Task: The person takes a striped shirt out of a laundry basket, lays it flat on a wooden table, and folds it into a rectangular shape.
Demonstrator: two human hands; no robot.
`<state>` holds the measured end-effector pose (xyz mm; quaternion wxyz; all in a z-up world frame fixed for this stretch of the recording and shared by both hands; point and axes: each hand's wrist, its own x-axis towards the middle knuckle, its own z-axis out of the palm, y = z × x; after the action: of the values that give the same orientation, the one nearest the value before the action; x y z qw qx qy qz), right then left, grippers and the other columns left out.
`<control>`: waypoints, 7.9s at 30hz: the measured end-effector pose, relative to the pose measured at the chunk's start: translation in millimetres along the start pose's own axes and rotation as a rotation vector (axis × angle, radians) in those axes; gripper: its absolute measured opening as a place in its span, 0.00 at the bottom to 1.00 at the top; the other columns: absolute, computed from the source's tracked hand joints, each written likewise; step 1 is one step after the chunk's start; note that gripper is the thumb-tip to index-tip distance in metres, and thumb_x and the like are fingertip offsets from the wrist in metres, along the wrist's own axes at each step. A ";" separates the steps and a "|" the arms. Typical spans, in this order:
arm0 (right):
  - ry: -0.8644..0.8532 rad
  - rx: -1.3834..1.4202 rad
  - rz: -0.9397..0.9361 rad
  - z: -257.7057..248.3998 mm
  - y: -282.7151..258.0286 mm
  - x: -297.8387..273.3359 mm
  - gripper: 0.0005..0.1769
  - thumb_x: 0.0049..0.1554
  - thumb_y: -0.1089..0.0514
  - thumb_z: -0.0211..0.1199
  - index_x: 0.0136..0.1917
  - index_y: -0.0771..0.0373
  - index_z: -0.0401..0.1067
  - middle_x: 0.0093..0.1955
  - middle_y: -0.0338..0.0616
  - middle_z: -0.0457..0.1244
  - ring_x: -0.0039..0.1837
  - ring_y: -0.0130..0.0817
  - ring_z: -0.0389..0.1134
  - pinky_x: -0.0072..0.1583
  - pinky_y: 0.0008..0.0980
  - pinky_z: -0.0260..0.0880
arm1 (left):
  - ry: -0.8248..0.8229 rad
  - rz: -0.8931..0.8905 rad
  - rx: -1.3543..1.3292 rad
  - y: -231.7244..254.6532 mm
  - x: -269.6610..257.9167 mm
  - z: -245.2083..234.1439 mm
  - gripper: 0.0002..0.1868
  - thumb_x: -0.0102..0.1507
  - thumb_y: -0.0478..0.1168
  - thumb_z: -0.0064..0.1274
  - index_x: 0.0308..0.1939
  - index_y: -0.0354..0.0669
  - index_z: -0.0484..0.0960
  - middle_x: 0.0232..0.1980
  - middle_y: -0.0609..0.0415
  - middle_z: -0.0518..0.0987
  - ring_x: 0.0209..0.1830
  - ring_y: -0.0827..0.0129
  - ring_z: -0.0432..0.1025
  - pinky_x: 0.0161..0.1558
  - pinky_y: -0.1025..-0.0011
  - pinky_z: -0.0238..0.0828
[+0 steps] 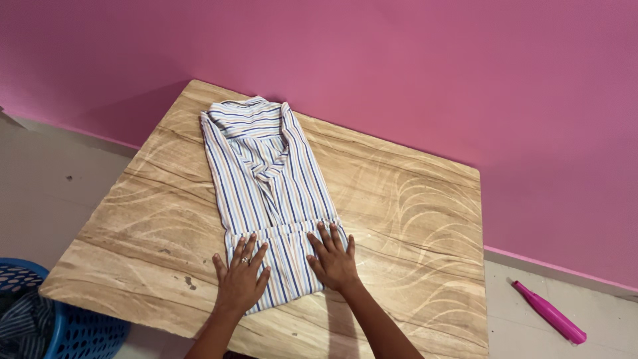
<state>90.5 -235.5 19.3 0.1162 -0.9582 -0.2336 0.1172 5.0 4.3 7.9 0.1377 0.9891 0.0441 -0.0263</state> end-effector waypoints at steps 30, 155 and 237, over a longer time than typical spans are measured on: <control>-0.077 -0.145 -0.433 -22.4 90.3 -31.7 0.51 0.60 0.26 0.39 0.83 0.63 0.41 0.86 0.53 0.36 0.85 0.48 0.32 0.79 0.50 0.29 | -0.644 0.512 0.106 -71.3 -14.6 -50.3 0.55 0.56 0.66 0.57 0.80 0.58 0.46 0.85 0.56 0.35 0.84 0.57 0.23 0.78 0.43 0.16; -0.161 -0.099 0.396 -42.1 -57.6 167.0 0.51 0.59 0.30 0.43 0.85 0.58 0.37 0.84 0.43 0.42 0.74 0.50 0.52 0.64 0.60 0.64 | 0.049 -0.086 0.024 -41.9 143.2 -60.6 0.51 0.53 0.70 0.57 0.69 0.40 0.67 0.75 0.46 0.61 0.77 0.55 0.50 0.73 0.45 0.44; 0.459 1.245 -0.071 -56.8 40.7 139.8 0.21 0.51 0.70 0.57 0.60 0.66 0.68 0.49 0.38 0.62 0.49 0.20 0.62 0.50 0.21 0.64 | 0.195 -0.258 -1.082 -153.0 156.7 -35.6 0.12 0.58 0.32 0.56 0.44 0.37 0.87 0.38 0.54 0.85 0.37 0.72 0.74 0.42 0.74 0.71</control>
<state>244.2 -213.8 37.8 0.6986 -0.7046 -0.1230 0.0192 147.8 173.3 -9.3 0.6161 0.7621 0.1842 0.0749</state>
